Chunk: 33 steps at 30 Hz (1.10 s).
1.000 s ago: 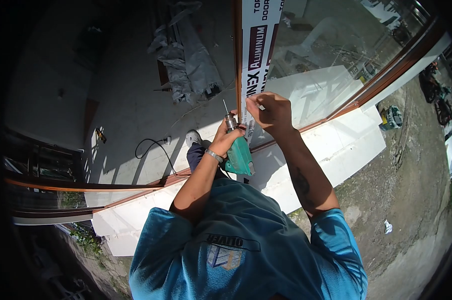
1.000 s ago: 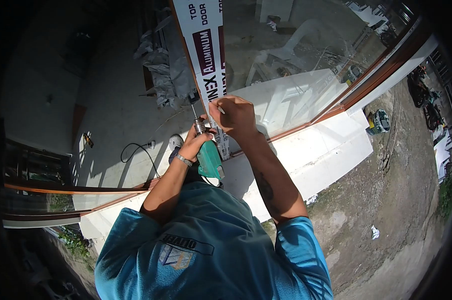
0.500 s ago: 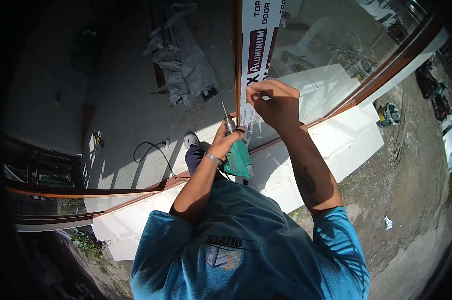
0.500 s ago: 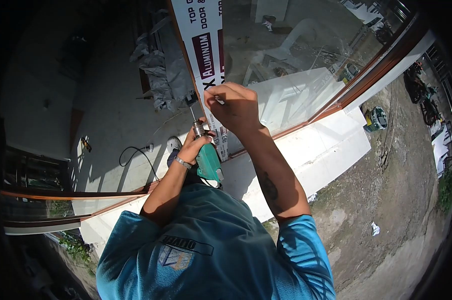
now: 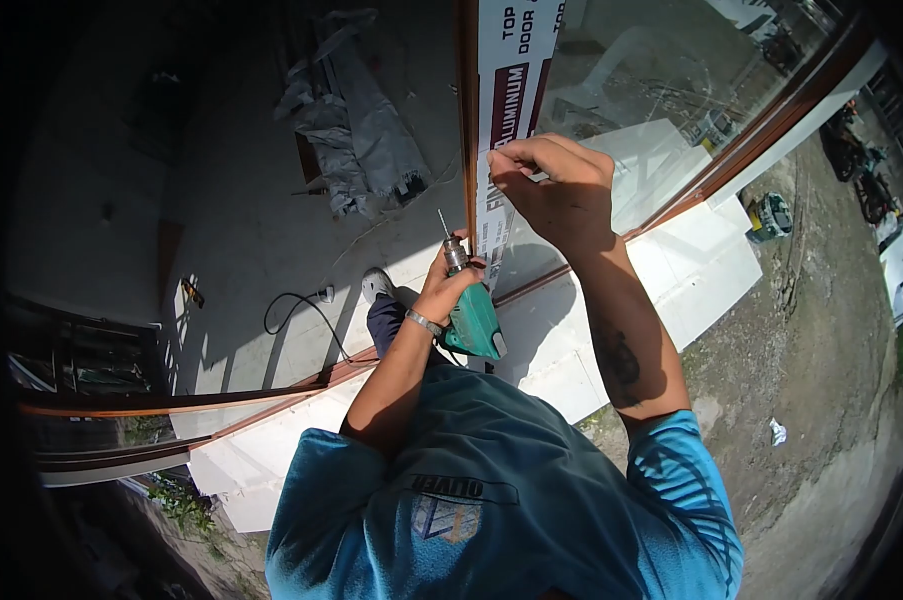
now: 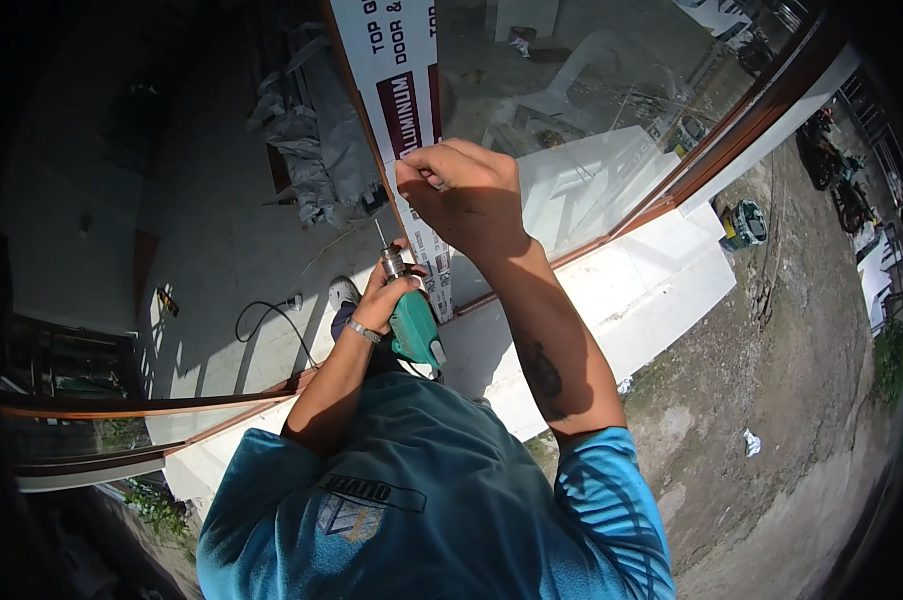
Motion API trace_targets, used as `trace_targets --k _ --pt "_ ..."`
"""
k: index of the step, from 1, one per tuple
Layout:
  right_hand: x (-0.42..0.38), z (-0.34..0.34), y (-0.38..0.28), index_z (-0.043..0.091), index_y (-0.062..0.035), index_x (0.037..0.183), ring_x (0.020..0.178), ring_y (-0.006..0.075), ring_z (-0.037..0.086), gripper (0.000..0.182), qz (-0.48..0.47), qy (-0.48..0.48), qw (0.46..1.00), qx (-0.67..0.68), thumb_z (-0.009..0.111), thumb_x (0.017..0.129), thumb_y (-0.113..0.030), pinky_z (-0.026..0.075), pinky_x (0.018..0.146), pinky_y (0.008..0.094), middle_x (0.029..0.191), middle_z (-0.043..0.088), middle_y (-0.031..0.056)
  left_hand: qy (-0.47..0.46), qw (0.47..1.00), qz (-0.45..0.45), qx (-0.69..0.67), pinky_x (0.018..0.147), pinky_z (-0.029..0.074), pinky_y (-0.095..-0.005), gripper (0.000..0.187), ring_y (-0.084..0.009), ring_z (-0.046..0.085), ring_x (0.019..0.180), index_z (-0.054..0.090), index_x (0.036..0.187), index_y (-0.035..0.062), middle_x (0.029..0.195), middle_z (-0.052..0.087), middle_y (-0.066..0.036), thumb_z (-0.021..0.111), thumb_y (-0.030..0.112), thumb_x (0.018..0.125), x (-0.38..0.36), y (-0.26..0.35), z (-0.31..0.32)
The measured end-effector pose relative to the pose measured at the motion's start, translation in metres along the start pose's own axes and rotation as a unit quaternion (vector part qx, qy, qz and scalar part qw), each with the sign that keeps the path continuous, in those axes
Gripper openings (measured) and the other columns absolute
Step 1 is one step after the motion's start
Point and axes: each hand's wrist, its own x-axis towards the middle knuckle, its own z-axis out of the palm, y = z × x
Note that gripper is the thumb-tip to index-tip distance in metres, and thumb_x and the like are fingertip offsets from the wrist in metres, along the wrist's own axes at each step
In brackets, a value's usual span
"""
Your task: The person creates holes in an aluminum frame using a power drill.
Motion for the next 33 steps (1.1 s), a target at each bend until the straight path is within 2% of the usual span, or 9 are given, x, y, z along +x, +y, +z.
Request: trace_targets --k 4,12,13,15,19,21,28,33 --pt "0.002 -0.002 -0.001 0.069 -0.0022 0.082 0.058 0.0172 0.063 0.012 0.009 -0.013 1.000 0.005 0.078 0.074 -0.004 0.052 0.056 0.0264 0.069 0.065 0.0085 -0.005 1.000 0.007 0.001 0.074 0.055 -0.0350 0.076 -0.0191 0.061 0.089 0.032 0.147 0.0114 0.106 0.059 -0.013 0.065 0.004 0.079 0.002 -0.003 -0.003" --pt "0.004 -0.001 -0.004 0.069 -0.0024 0.081 0.057 0.0151 0.062 0.010 0.020 -0.004 1.000 0.010 0.077 0.074 -0.002 0.050 0.056 0.0248 0.068 0.065 0.0074 0.000 1.000 0.022 0.022 0.085 0.046 -0.0317 0.071 -0.0170 0.058 0.094 0.038 0.143 0.0106 0.104 0.061 -0.010 0.067 0.008 0.077 0.005 -0.008 -0.007" --pt "0.005 -0.001 -0.004 0.069 -0.0024 0.081 0.057 0.0151 0.062 0.010 0.020 -0.005 1.000 0.010 0.077 0.074 -0.002 0.050 0.056 0.0248 0.068 0.065 0.0074 0.001 1.000 0.022 0.021 0.085 0.046 -0.0317 0.071 -0.0170 0.058 0.094 0.038 0.143 0.0106 0.104 0.061 -0.010 0.067 0.008 0.077 0.006 -0.008 -0.007" --pt "0.006 -0.004 -0.006 0.072 -0.0005 0.085 0.063 0.0090 0.060 0.012 0.020 -0.030 0.999 -0.012 0.077 0.075 0.004 0.049 0.057 0.0222 0.073 0.069 0.0062 -0.004 0.999 0.031 0.035 0.085 0.047 -0.0314 0.072 -0.0166 0.058 0.093 0.038 0.143 0.0108 0.104 0.061 -0.009 0.067 0.008 0.078 0.006 -0.009 -0.009" --pt "0.008 -0.005 -0.007 0.071 0.0001 0.085 0.062 0.0088 0.060 0.011 0.026 -0.029 0.999 -0.007 0.077 0.075 0.001 0.049 0.057 0.0218 0.071 0.068 0.0063 -0.004 1.000 0.021 0.022 0.083 0.047 -0.0308 0.072 -0.0165 0.058 0.092 0.037 0.143 0.0104 0.105 0.061 -0.010 0.067 0.008 0.078 0.006 -0.008 -0.007" --pt "0.010 -0.006 -0.012 0.071 0.0012 0.085 0.059 0.0088 0.059 0.011 0.082 -0.052 0.994 -0.046 0.078 0.077 -0.003 0.049 0.056 0.0221 0.069 0.067 0.0066 0.001 0.999 0.020 0.028 0.082 0.048 -0.0305 0.073 -0.0166 0.059 0.091 0.036 0.144 0.0109 0.105 0.061 -0.010 0.067 0.008 0.078 0.003 -0.005 -0.005" --pt "0.003 0.000 -0.012 0.070 0.0008 0.082 0.057 0.0081 0.059 0.009 0.070 -0.027 0.995 -0.061 0.076 0.079 -0.005 0.047 0.054 0.0227 0.066 0.066 0.0055 0.002 0.999 0.031 0.039 0.079 0.050 -0.0319 0.074 -0.0171 0.059 0.091 0.035 0.146 0.0120 0.105 0.061 -0.011 0.066 0.007 0.079 0.004 -0.006 -0.007" --pt "-0.015 0.005 -0.005 0.069 -0.0002 0.080 0.057 0.0085 0.060 0.008 0.097 -0.032 0.994 -0.041 0.075 0.080 -0.006 0.048 0.055 0.0228 0.066 0.066 0.0049 0.007 0.999 0.009 0.042 0.080 0.049 -0.0314 0.073 -0.0160 0.059 0.090 0.036 0.145 0.0082 0.102 0.060 -0.008 0.067 0.009 0.079 0.001 -0.002 -0.006"
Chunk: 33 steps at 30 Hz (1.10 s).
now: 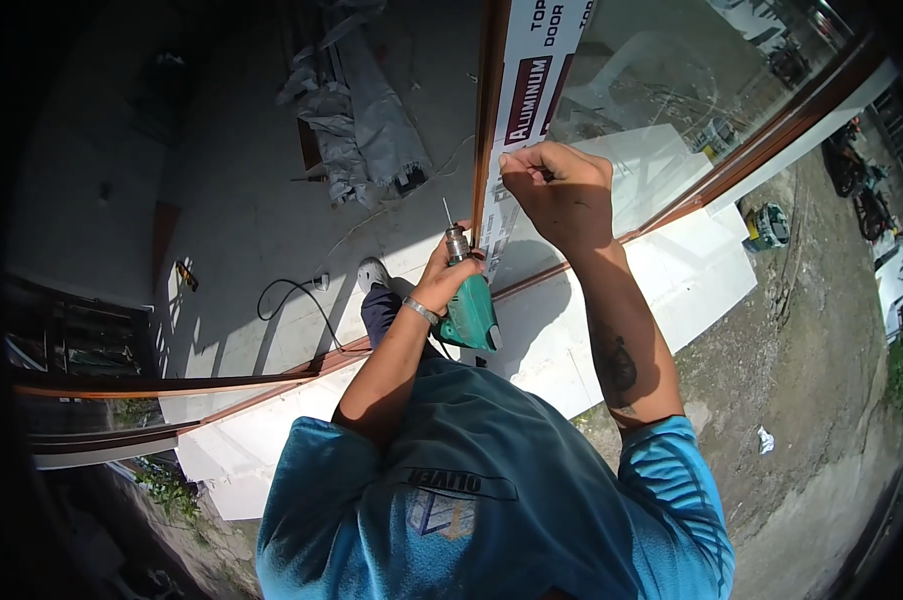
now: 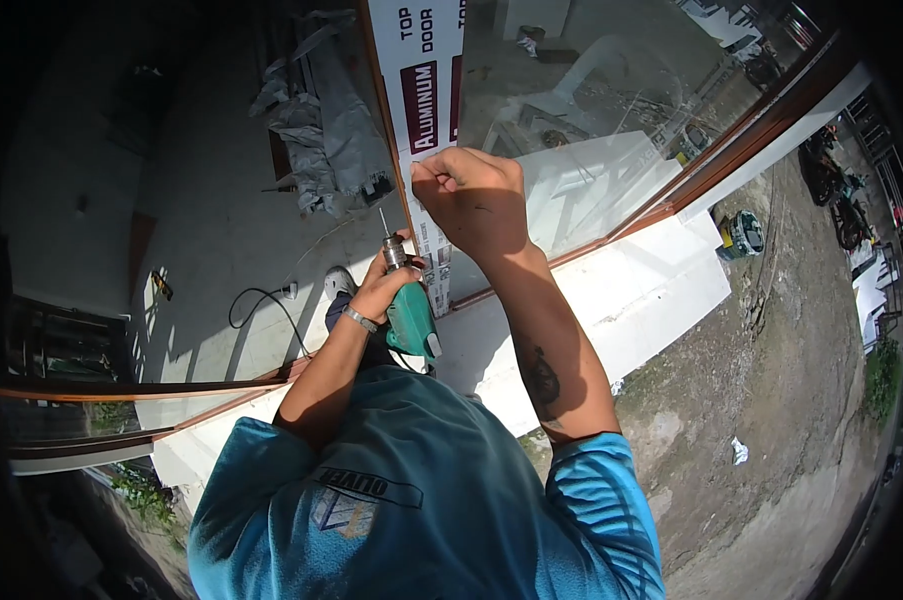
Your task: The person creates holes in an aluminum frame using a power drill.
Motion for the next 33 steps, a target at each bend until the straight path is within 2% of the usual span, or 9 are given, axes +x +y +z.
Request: trace_targets --k 4,6,9,10,12,19,24,31,33 --pt "-0.015 0.009 0.013 0.070 -0.0004 0.080 0.058 0.0097 0.062 0.007 -0.002 -0.003 1.000 0.019 0.075 0.081 -0.005 0.049 0.055 0.0230 0.067 0.067 0.0053 0.001 1.000 -0.003 0.014 0.081 0.048 -0.0314 0.073 -0.0153 0.058 0.089 0.037 0.145 0.0086 0.102 0.060 -0.007 0.067 0.011 0.079 0.002 -0.002 -0.004" --pt "-0.026 0.013 0.021 0.071 0.0003 0.082 0.059 0.0103 0.064 0.007 0.026 -0.040 0.999 -0.023 0.075 0.082 -0.006 0.049 0.055 0.0235 0.069 0.068 0.0068 -0.016 0.999 0.008 0.037 0.068 0.056 -0.0376 0.074 -0.0226 0.066 0.077 0.033 0.147 0.0178 0.104 0.057 -0.011 0.064 0.005 0.081 0.006 -0.006 -0.008" --pt "-0.037 0.018 0.024 0.071 0.0008 0.083 0.059 0.0109 0.065 0.008 0.038 -0.044 0.998 -0.007 0.074 0.083 -0.006 0.050 0.055 0.0242 0.069 0.067 0.0078 -0.017 0.999 0.012 0.039 0.068 0.055 -0.0376 0.074 -0.0226 0.066 0.077 0.034 0.147 0.0186 0.103 0.057 -0.011 0.065 0.005 0.081 0.005 -0.004 -0.007" --pt "-0.042 0.019 0.027 0.071 0.0008 0.083 0.059 0.0109 0.065 0.008 0.040 -0.045 0.998 -0.004 0.074 0.083 -0.006 0.050 0.055 0.0242 0.069 0.067 0.0078 -0.015 0.999 0.010 0.039 0.068 0.055 -0.0376 0.074 -0.0226 0.066 0.077 0.034 0.147 0.0186 0.103 0.057 -0.011 0.065 0.005 0.081 0.003 -0.002 -0.006" --pt "-0.050 0.023 0.034 0.071 0.0012 0.084 0.059 0.0110 0.065 0.008 0.064 -0.058 0.996 0.003 0.074 0.083 -0.006 0.050 0.054 0.0245 0.069 0.066 0.0077 0.002 0.999 0.012 0.041 0.081 0.046 -0.0304 0.070 -0.0150 0.056 0.090 0.041 0.142 0.0094 0.101 0.058 -0.005 0.069 0.013 0.077 0.001 0.002 -0.003" --pt "-0.065 0.028 0.043 0.071 0.0000 0.081 0.056 0.0135 0.062 0.008 0.044 -0.064 0.997 0.002 0.074 0.082 -0.007 0.048 0.052 0.0270 0.065 0.063 0.0078 -0.004 1.000 -0.006 0.030 0.079 0.046 -0.0306 0.066 -0.0149 0.054 0.091 0.046 0.137 0.0110 0.102 0.055 -0.003 0.070 0.012 0.076 -0.003 0.010 0.003" --pt "-0.075 0.035 0.059 0.068 -0.0024 0.076 0.053 0.0194 0.061 0.010 -0.015 -0.061 0.997 -0.033 0.075 0.080 -0.009 0.048 0.051 0.0293 0.064 0.062 0.0085 -0.001 0.998 0.020 0.063 0.084 0.045 -0.0308 0.067 -0.0155 0.053 0.095 0.045 0.139 0.0109 0.103 0.055 -0.003 0.070 0.013 0.077 -0.003 0.012 0.004" --pt "-0.092 0.043 0.066 0.064 -0.0026 0.072 0.055 0.0248 0.061 0.014 -0.028 -0.049 0.998 -0.008 0.073 0.081 -0.009 0.048 0.051 0.0333 0.064 0.061 0.0098 -0.013 0.998 0.017 0.051 0.078 0.047 -0.0298 0.064 -0.0138 0.055 0.090 0.047 0.135 0.0103 0.101 0.056 -0.003 0.069 0.013 0.076 -0.003 0.017 0.003" --pt "-0.094 0.043 0.068 0.059 -0.0045 0.068 0.059 0.0293 0.062 0.020 -0.014 -0.068 0.997 -0.017 0.071 0.082 -0.012 0.050 0.055 0.0378 0.065 0.060 0.0102 -0.013 0.998 0.019 0.061 0.078 0.048 -0.0300 0.064 -0.0139 0.055 0.090 0.047 0.136 0.0103 0.101 0.056 -0.003 0.069 0.013 0.076 -0.004 0.019 0.004"
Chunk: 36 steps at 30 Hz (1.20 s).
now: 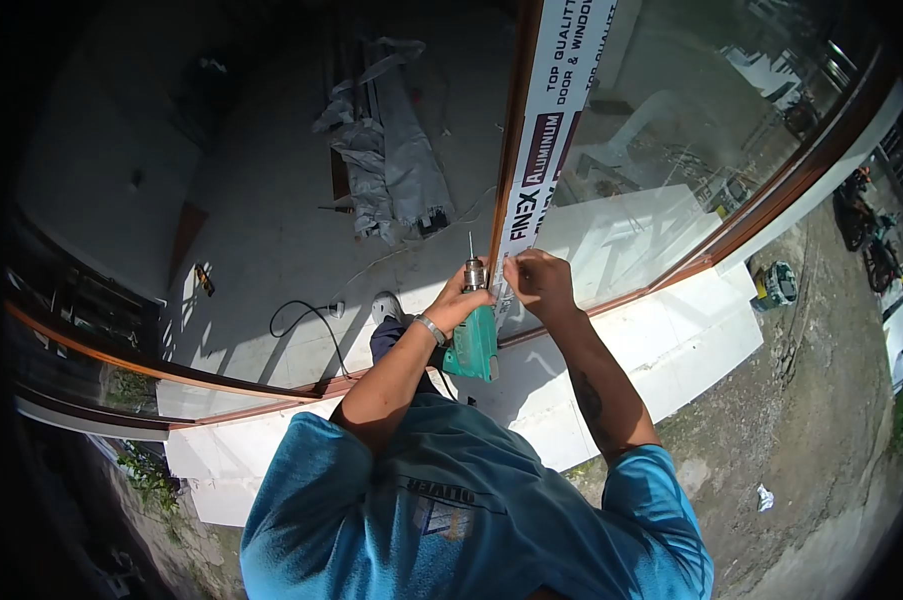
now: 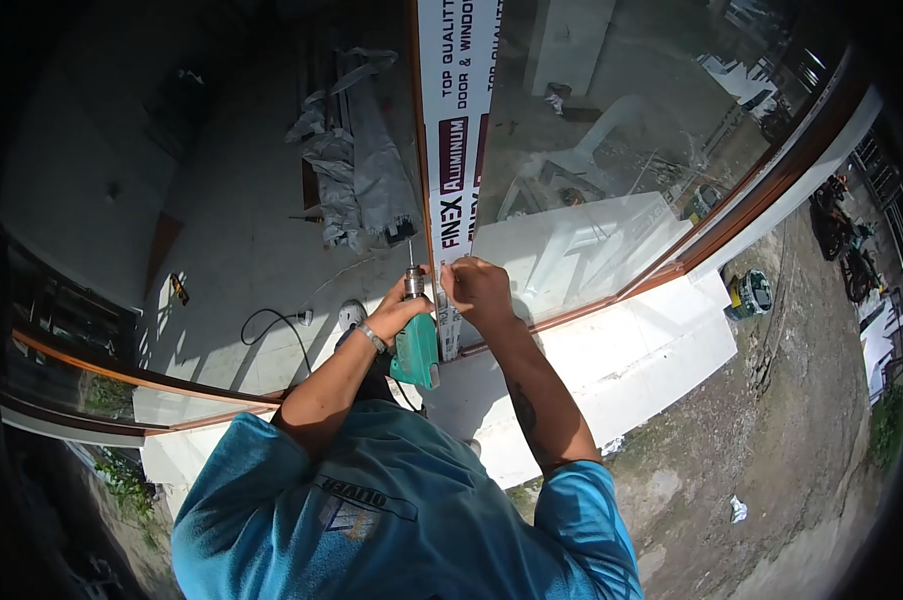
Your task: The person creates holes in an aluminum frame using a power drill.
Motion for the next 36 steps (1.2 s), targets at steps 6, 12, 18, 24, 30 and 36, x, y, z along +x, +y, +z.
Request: trace_targets --k 6,12,18,24,30,36 --pt "-0.002 -0.001 0.004 0.059 -0.0038 0.067 0.060 0.0284 0.062 0.020 -0.003 -0.017 1.000 -0.011 0.071 0.081 -0.010 0.050 0.056 0.0370 0.066 0.061 0.0092 0.003 1.000 -0.025 0.009 0.079 0.048 -0.0312 0.070 -0.0157 0.055 0.092 0.045 0.140 0.0114 0.103 0.055 -0.004 0.070 0.015 0.075 0.000 -0.002 -0.002" --pt "-0.007 0.002 0.011 0.063 -0.0030 0.068 0.058 0.0269 0.062 0.017 0.000 -0.028 1.000 -0.005 0.072 0.080 -0.011 0.050 0.055 0.0365 0.067 0.062 0.0082 0.004 0.999 -0.012 0.048 0.082 0.047 -0.0316 0.071 -0.0162 0.054 0.096 0.044 0.141 0.0114 0.108 0.054 -0.005 0.070 0.016 0.075 -0.002 0.000 -0.002" --pt "0.003 -0.004 0.002 0.063 -0.0032 0.069 0.057 0.0271 0.062 0.017 -0.005 0.005 1.000 0.019 0.073 0.080 -0.011 0.050 0.055 0.0368 0.067 0.062 0.0092 0.007 1.000 -0.012 0.022 0.081 0.048 -0.0320 0.071 -0.0159 0.054 0.094 0.042 0.142 0.0103 0.106 0.053 -0.005 0.070 0.015 0.076 0.002 -0.002 -0.002" --pt "-0.002 0.002 0.011 0.058 -0.0036 0.067 0.058 0.0287 0.061 0.019 0.011 -0.018 0.999 0.038 0.073 0.079 -0.008 0.048 0.054 0.0367 0.065 0.060 0.0104 -0.002 0.999 -0.033 0.014 0.076 0.049 -0.0318 0.074 -0.0154 0.055 0.089 0.040 0.143 0.0118 0.103 0.053 -0.004 0.071 0.014 0.076 0.002 -0.001 -0.005" --pt "0.004 -0.005 0.000 0.053 -0.0027 0.064 0.055 0.0245 0.059 0.025 0.027 -0.009 0.998 0.060 0.073 0.079 -0.005 0.046 0.051 0.0339 0.062 0.058 0.0091 0.006 0.998 -0.054 -0.015 0.079 0.048 -0.0309 0.073 -0.0154 0.055 0.090 0.041 0.143 0.0126 0.104 0.053 -0.004 0.071 0.014 0.076 -0.001 -0.003 -0.002" --pt "0.013 -0.011 -0.003 0.059 -0.0021 0.068 0.056 0.0243 0.059 0.021 0.013 -0.002 0.999 0.034 0.075 0.079 -0.010 0.046 0.051 0.0332 0.062 0.058 0.0094 0.002 0.999 -0.049 -0.018 0.079 0.047 -0.0307 0.072 -0.0146 0.055 0.088 0.041 0.142 0.0134 0.101 0.054 -0.003 0.071 0.013 0.076 0.003 -0.007 -0.005"
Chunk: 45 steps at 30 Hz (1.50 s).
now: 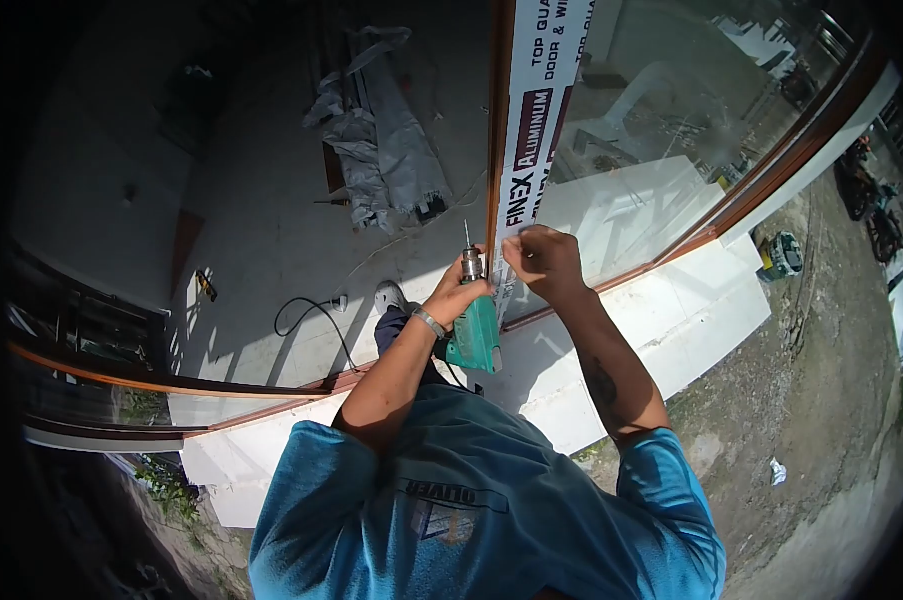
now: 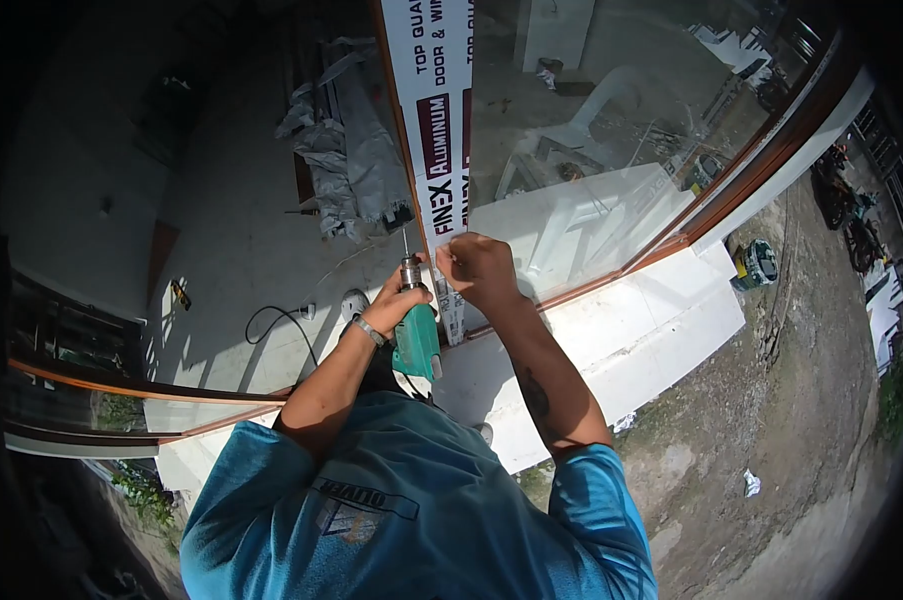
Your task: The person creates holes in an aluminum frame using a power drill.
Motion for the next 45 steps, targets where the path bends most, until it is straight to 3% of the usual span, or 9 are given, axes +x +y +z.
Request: trace_targets --k 5,10,18,21,23,27,32,45 --pt "-0.009 0.006 0.004 0.065 -0.0014 0.070 0.055 0.0238 0.060 0.016 0.041 -0.016 0.999 0.018 0.077 0.077 -0.009 0.046 0.050 0.0331 0.062 0.059 0.0097 -0.008 1.000 -0.008 -0.008 0.076 0.048 -0.0307 0.069 -0.0138 0.055 0.087 0.042 0.141 0.0139 0.100 0.054 -0.003 0.070 0.013 0.078 0.000 0.001 0.000" --pt "0.007 -0.004 -0.006 0.066 -0.0014 0.072 0.055 0.0234 0.061 0.014 -0.016 -0.012 1.000 -0.018 0.077 0.077 -0.008 0.047 0.051 0.0323 0.064 0.060 0.0099 -0.003 1.000 0.016 0.024 0.073 0.048 -0.0312 0.067 -0.0143 0.055 0.085 0.043 0.139 0.0129 0.098 0.053 -0.004 0.069 0.012 0.077 0.003 -0.005 -0.005" --pt "-0.003 0.003 0.002 0.067 -0.0001 0.072 0.055 0.0227 0.062 0.014 0.020 0.006 1.000 -0.021 0.077 0.077 -0.007 0.048 0.052 0.0312 0.066 0.063 0.0107 -0.007 1.000 0.008 0.015 0.073 0.047 -0.0301 0.067 -0.0138 0.055 0.085 0.043 0.140 0.0125 0.097 0.053 -0.003 0.070 0.013 0.078 0.003 -0.001 -0.005" --pt "-0.006 0.005 0.002 0.068 -0.0041 0.073 0.059 0.0260 0.065 0.012 0.043 0.002 0.999 -0.011 0.077 0.077 -0.012 0.051 0.055 0.0335 0.068 0.064 0.0097 -0.017 1.000 0.006 0.009 0.072 0.047 -0.0300 0.068 -0.0141 0.055 0.085 0.043 0.140 0.0131 0.099 0.053 -0.004 0.070 0.013 0.078 0.002 -0.001 -0.005" --pt "-0.012 0.010 0.002 0.070 0.0006 0.078 0.056 0.0208 0.063 0.010 0.057 0.002 0.998 0.006 0.077 0.078 -0.007 0.049 0.054 0.0302 0.068 0.065 0.0107 -0.009 1.000 -0.002 0.007 0.072 0.048 -0.0301 0.067 -0.0142 0.054 0.085 0.044 0.140 0.0140 0.099 0.053 -0.004 0.070 0.013 0.078 0.001 0.001 -0.005" --pt "-0.013 0.002 -0.002 0.071 0.0006 0.079 0.060 0.0205 0.065 0.009 0.087 -0.009 0.996 0.006 0.077 0.078 -0.006 0.051 0.057 0.0293 0.070 0.067 0.0112 -0.012 1.000 -0.009 0.010 0.072 0.048 -0.0306 0.067 -0.0146 0.055 0.084 0.043 0.140 0.0144 0.097 0.054 -0.005 0.069 0.013 0.078 0.000 0.004 -0.005" --pt "-0.022 0.000 0.011 0.072 0.0002 0.085 0.069 0.0194 0.069 0.011 0.118 0.048 0.992 -0.004 0.077 0.078 -0.006 0.055 0.064 0.0280 0.079 0.070 0.0120 -0.011 1.000 -0.012 0.009 0.072 0.049 -0.0321 0.068 -0.0165 0.057 0.085 0.043 0.141 0.0139 0.097 0.056 -0.006 0.068 0.014 0.078 0.000 0.005 -0.005" --pt "-0.024 0.001 0.019 0.071 -0.0027 0.085 0.066 0.0230 0.070 0.010 0.037 0.057 0.996 -0.051 0.078 0.078 -0.007 0.054 0.057 0.0297 0.077 0.071 0.0112 0.005 1.000 -0.014 0.024 0.073 0.050 -0.0334 0.070 -0.0179 0.059 0.085 0.041 0.143 0.0118 0.098 0.059 -0.008 0.067 0.013 0.078 -0.002 0.010 0.002"
